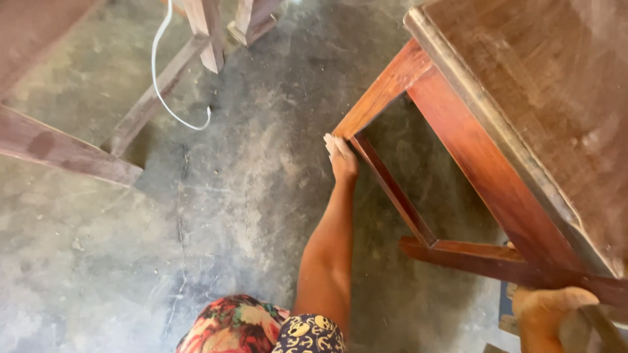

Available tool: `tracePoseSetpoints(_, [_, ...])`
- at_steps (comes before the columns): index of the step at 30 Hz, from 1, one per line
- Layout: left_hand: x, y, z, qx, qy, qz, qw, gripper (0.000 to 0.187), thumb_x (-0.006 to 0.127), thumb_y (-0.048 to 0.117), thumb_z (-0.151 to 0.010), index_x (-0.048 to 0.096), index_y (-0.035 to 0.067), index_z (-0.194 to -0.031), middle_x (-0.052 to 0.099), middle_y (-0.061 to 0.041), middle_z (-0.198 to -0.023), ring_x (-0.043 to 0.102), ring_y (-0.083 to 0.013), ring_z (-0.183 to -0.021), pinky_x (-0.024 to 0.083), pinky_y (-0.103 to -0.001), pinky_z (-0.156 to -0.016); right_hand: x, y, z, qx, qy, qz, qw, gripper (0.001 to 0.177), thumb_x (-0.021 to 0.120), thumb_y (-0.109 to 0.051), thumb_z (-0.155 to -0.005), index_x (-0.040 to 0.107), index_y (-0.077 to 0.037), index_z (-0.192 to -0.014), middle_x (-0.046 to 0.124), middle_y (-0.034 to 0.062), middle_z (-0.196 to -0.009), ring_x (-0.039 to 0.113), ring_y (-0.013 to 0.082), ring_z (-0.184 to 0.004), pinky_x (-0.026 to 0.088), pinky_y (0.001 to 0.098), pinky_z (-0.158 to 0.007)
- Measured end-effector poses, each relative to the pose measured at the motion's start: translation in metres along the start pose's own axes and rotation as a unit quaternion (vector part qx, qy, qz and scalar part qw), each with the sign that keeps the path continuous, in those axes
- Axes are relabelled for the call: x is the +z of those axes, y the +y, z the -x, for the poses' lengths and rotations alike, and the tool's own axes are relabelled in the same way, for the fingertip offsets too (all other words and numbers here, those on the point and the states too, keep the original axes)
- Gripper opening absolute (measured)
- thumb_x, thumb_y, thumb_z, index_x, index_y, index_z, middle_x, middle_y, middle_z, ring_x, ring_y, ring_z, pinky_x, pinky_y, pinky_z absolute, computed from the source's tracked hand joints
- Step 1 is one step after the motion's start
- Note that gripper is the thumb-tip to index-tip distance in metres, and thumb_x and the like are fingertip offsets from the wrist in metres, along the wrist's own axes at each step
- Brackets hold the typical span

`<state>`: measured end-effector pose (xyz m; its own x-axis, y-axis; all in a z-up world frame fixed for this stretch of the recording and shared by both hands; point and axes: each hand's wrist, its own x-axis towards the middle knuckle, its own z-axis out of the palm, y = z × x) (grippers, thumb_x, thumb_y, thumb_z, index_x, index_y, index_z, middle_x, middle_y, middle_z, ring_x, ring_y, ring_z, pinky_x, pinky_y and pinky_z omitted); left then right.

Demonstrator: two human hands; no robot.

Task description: Sanding the surfaces of a wooden chair using sandpaper to smooth the finish

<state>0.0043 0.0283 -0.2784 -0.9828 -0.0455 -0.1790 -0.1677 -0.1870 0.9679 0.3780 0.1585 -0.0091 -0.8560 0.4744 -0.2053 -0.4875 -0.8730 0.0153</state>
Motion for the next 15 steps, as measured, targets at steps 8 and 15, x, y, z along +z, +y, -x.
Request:
tracePoseSetpoints(8, [0.015, 0.083, 0.025, 0.232, 0.024, -0.032, 0.972, 0.055, 0.027, 0.029, -0.118, 0.025, 0.004, -0.166, 0.015, -0.028, -0.171, 0.013, -0.0398, -0.159, 0.005, -0.048, -0.134, -0.032, 0.001, -0.017, -0.301, 0.071, 0.859, 0.408, 0.116, 0.02, -0.084, -0.09, 0.019, 0.011, -0.156, 0.032, 0.0336, -0.158, 0.04, 0.0461, -0.134, 0.028, 0.0538, -0.118])
tracePoseSetpoints(15, [0.019, 0.112, 0.008, 0.068, 0.067, 0.048, 0.994, 0.037, 0.027, 0.037, -0.109, 0.041, 0.003, -0.109, 0.05, -0.016, -0.107, 0.048, -0.029, -0.098, 0.042, -0.04, -0.098, -0.004, 0.042, -0.003, -0.361, -0.007, 0.883, 0.299, 0.117, 0.002, -0.083, -0.103, 0.028, 0.019, -0.151, 0.039, 0.0388, -0.153, 0.041, 0.0489, -0.128, 0.026, 0.0538, -0.114])
